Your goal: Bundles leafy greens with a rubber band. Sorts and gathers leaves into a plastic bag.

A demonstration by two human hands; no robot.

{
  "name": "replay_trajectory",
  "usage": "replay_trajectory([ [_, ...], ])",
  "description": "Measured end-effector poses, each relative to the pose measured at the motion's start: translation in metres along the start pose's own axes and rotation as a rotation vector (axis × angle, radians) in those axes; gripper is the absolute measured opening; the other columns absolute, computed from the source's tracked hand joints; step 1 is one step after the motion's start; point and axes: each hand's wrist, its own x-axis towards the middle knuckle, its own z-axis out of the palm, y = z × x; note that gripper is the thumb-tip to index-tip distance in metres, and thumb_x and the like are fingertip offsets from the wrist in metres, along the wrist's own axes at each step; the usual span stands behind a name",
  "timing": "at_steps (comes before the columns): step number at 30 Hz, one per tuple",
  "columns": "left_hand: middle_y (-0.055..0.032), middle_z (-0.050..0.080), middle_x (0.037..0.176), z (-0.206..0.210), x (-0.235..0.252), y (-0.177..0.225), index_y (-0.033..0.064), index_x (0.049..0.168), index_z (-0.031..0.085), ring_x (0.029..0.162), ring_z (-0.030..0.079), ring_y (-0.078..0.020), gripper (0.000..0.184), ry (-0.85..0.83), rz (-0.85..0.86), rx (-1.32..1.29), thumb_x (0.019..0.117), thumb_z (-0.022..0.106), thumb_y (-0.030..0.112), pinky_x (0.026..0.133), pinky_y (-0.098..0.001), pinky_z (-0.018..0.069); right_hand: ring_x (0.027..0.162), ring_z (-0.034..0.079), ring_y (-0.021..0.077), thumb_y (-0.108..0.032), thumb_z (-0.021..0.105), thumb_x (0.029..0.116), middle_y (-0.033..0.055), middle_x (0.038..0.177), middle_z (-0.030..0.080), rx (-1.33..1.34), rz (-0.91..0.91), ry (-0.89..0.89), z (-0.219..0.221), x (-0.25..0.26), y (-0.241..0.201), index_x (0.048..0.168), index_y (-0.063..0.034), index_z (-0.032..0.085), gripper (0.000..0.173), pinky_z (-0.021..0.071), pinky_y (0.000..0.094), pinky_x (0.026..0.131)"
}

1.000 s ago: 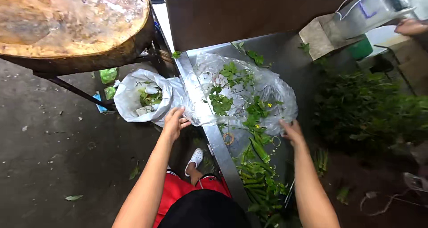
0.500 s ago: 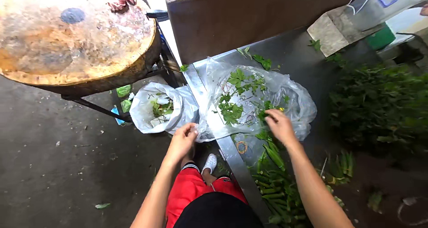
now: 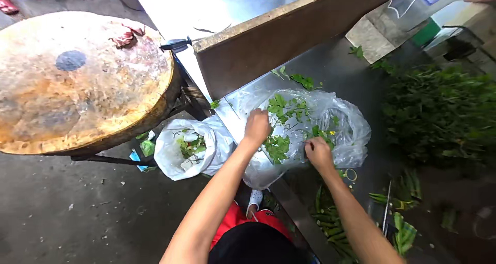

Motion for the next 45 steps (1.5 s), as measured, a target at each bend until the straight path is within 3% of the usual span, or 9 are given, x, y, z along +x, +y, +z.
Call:
replay_trajectory([
  [4, -0.0293, 0.062, 0.116, 0.005, 0.016, -0.034, -0.0014, 0.108, 0.069, 0.111, 0.059, -0.0506, 0.026, -0.012, -0.006, 0.205, 0.0830, 0.076, 0.004, 0.087, -0.0648, 0.0519, 0.091, 0.071, 0.0278, -0.010, 0.057, 0.0971, 0.0199, 0.102, 0.073, 0.300, 0.068, 0.201, -0.027, -0.010, -0.019, 0.111, 0.0036, 0.071, 0.024, 0.0577, 0.0452, 0.085],
  [9, -0.0226, 0.067, 0.111, 0.023, 0.034, -0.069, 0.0043, 0.101, 0.074, 0.108, 0.061, -0.0451, 0.013, 0.015, 0.019, 0.293, 0.0911, 0.068, 0.011, 0.087, -0.0618, 0.0507, 0.083, 0.067, 0.0199, -0.007, 0.058, 0.0962, 0.0152, 0.099, 0.072, 0.443, -0.164, 0.030, -0.021, 0.008, -0.068, 0.104, 0.0001, 0.075, 0.020, 0.0564, 0.0354, 0.079],
  [16, -0.0204, 0.070, 0.100, -0.014, 0.029, -0.058, -0.0028, 0.107, 0.068, 0.103, 0.067, -0.0359, 0.025, 0.029, -0.117, -0.168, 0.1022, 0.051, 0.015, 0.096, -0.0523, 0.0514, 0.124, 0.063, 0.0320, -0.010, 0.052, 0.1023, 0.0171, 0.132, 0.067, 0.263, -0.155, -0.255, 0.043, 0.099, -0.126, 0.137, -0.0083, 0.065, 0.037, 0.0474, 0.0508, 0.109],
  [23, -0.0102, 0.068, 0.092, -0.047, 0.013, -0.051, 0.0046, 0.138, 0.055, 0.080, 0.068, -0.0182, 0.034, 0.040, -0.254, -0.600, 0.1048, 0.047, 0.007, 0.079, -0.0390, 0.0581, 0.119, 0.062, 0.0342, -0.016, 0.058, 0.1007, 0.0187, 0.122, 0.066, 0.206, -0.118, -0.211, 0.046, 0.107, -0.126, 0.112, -0.0070, 0.076, 0.024, 0.0496, 0.0510, 0.104],
  [27, -0.0146, 0.067, 0.104, -0.034, 0.029, -0.061, -0.0004, 0.114, 0.071, 0.092, 0.066, -0.0221, 0.027, 0.051, -0.005, -0.459, 0.0996, 0.048, -0.004, 0.086, -0.0399, 0.0564, 0.110, 0.067, 0.0279, -0.017, 0.061, 0.1002, 0.0166, 0.117, 0.070, 0.379, -0.140, -0.118, 0.017, 0.088, -0.115, 0.109, -0.0023, 0.074, 0.022, 0.0527, 0.0456, 0.099],
  [30, -0.0210, 0.067, 0.118, -0.021, 0.041, -0.079, 0.0003, 0.109, 0.075, 0.115, 0.063, -0.0362, 0.022, -0.140, 0.165, -0.094, 0.0936, 0.059, -0.001, 0.102, -0.0525, 0.0504, 0.088, 0.070, 0.0126, -0.019, 0.063, 0.1006, 0.0112, 0.102, 0.074, 0.553, -0.147, -0.052, -0.021, 0.043, -0.097, 0.112, -0.0022, 0.073, 0.023, 0.0575, 0.0295, 0.084],
  [34, -0.0278, 0.064, 0.120, -0.003, 0.043, -0.088, -0.0008, 0.110, 0.073, 0.115, 0.060, -0.0481, 0.020, -0.210, 0.236, 0.159, 0.0917, 0.070, 0.007, 0.096, -0.0661, 0.0490, 0.089, 0.069, 0.0063, -0.008, 0.061, 0.0964, 0.0058, 0.102, 0.074, 0.667, -0.075, 0.140, -0.069, -0.048, -0.028, 0.107, -0.0016, 0.073, 0.017, 0.0587, 0.0228, 0.082],
  [39, -0.0278, 0.066, 0.116, 0.006, 0.050, -0.091, 0.0026, 0.108, 0.074, 0.111, 0.061, -0.0498, 0.017, -0.172, 0.219, 0.193, 0.0935, 0.068, 0.009, 0.093, -0.0692, 0.0484, 0.089, 0.068, 0.0137, -0.002, 0.059, 0.0986, 0.0155, 0.106, 0.070, 0.576, 0.359, 0.397, -0.084, -0.121, 0.084, 0.111, 0.0058, 0.069, 0.018, 0.0580, 0.0286, 0.081],
  [45, -0.0280, 0.065, 0.110, -0.035, 0.027, -0.047, -0.0077, 0.107, 0.070, 0.104, 0.065, -0.0438, 0.014, 0.021, 0.296, -0.001, 0.0970, 0.062, 0.000, 0.094, -0.0596, 0.0519, 0.115, 0.066, 0.0338, -0.010, 0.054, 0.1048, 0.0259, 0.128, 0.065, 0.452, 0.636, 0.212, -0.020, -0.093, 0.177, 0.139, 0.0032, 0.059, 0.037, 0.0523, 0.0469, 0.101],
])
